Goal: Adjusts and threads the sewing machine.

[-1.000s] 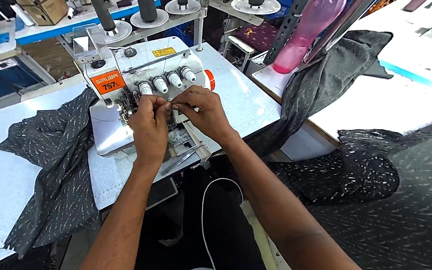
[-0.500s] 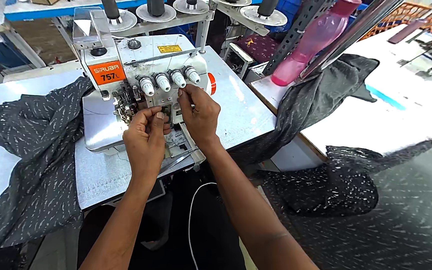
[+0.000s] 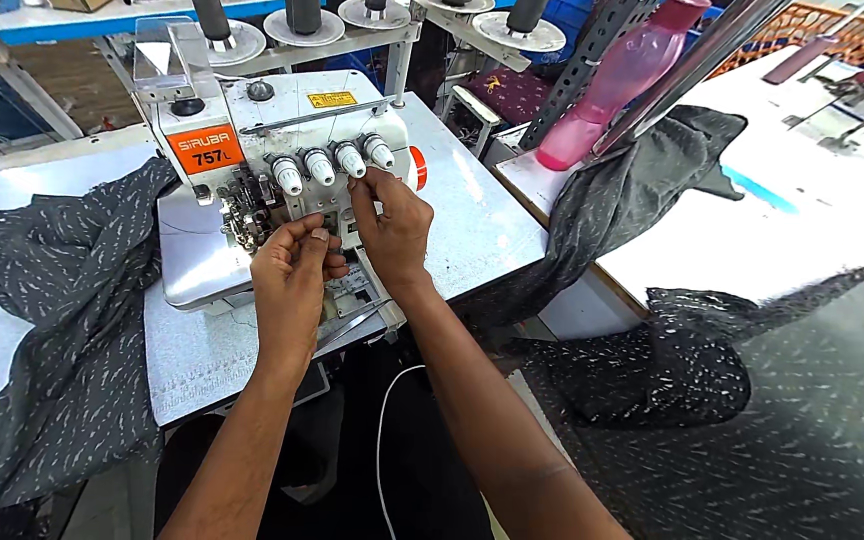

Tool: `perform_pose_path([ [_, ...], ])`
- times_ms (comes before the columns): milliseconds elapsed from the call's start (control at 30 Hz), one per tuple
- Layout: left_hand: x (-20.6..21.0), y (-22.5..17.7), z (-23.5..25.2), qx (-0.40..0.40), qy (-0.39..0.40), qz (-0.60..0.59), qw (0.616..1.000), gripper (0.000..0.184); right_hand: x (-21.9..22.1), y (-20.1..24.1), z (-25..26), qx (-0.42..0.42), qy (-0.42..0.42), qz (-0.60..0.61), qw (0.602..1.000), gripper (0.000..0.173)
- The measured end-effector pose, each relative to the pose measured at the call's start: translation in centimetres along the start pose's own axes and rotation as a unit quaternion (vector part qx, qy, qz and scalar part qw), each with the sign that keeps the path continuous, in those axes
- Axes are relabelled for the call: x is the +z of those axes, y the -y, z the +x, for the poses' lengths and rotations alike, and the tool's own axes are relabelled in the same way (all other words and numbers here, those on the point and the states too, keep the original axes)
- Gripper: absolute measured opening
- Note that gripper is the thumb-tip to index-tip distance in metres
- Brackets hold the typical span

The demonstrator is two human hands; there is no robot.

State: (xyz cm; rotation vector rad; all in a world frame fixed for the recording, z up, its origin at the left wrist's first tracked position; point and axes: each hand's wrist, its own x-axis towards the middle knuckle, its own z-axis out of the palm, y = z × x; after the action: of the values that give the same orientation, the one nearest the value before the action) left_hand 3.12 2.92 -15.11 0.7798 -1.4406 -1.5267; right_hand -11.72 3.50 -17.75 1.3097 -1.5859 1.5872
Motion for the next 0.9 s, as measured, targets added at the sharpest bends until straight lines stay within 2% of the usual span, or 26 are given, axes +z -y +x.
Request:
perform_pose_path([
  [233,0.0,-0.2,0.1,-0.013,-0.001,-0.012,1.0,0.023,0.0,0.0,-0.1,-0.004,0.011,-0.001,1.0,0.011],
  [433,1.3,-1.6,1.3,-0.088,-0.028,-0.113,0.989,0.02,0.1,0.0,0.0,0.005,0.01,-0.004,1.0,0.01],
  [600,2.9,-2.2,3.0,-0.17,-0.061,-0.224,0.958,0.017,0.3,0.4,0.2,0.033,-0.011,0.033,0.999,0.007],
  [767,4.7,-2.5,3.3,-0.216,-0.06,-0.336,0.915,0.012,0.1,0.3,0.4,0.063,-0.002,0.076,0.995,0.007],
  [900,5.7,-2.5,3.8,-0.222,-0.087,-0.383,0.892,0.015,-0.1,0.1,0.8,0.078,0.012,0.102,0.992,0.007],
])
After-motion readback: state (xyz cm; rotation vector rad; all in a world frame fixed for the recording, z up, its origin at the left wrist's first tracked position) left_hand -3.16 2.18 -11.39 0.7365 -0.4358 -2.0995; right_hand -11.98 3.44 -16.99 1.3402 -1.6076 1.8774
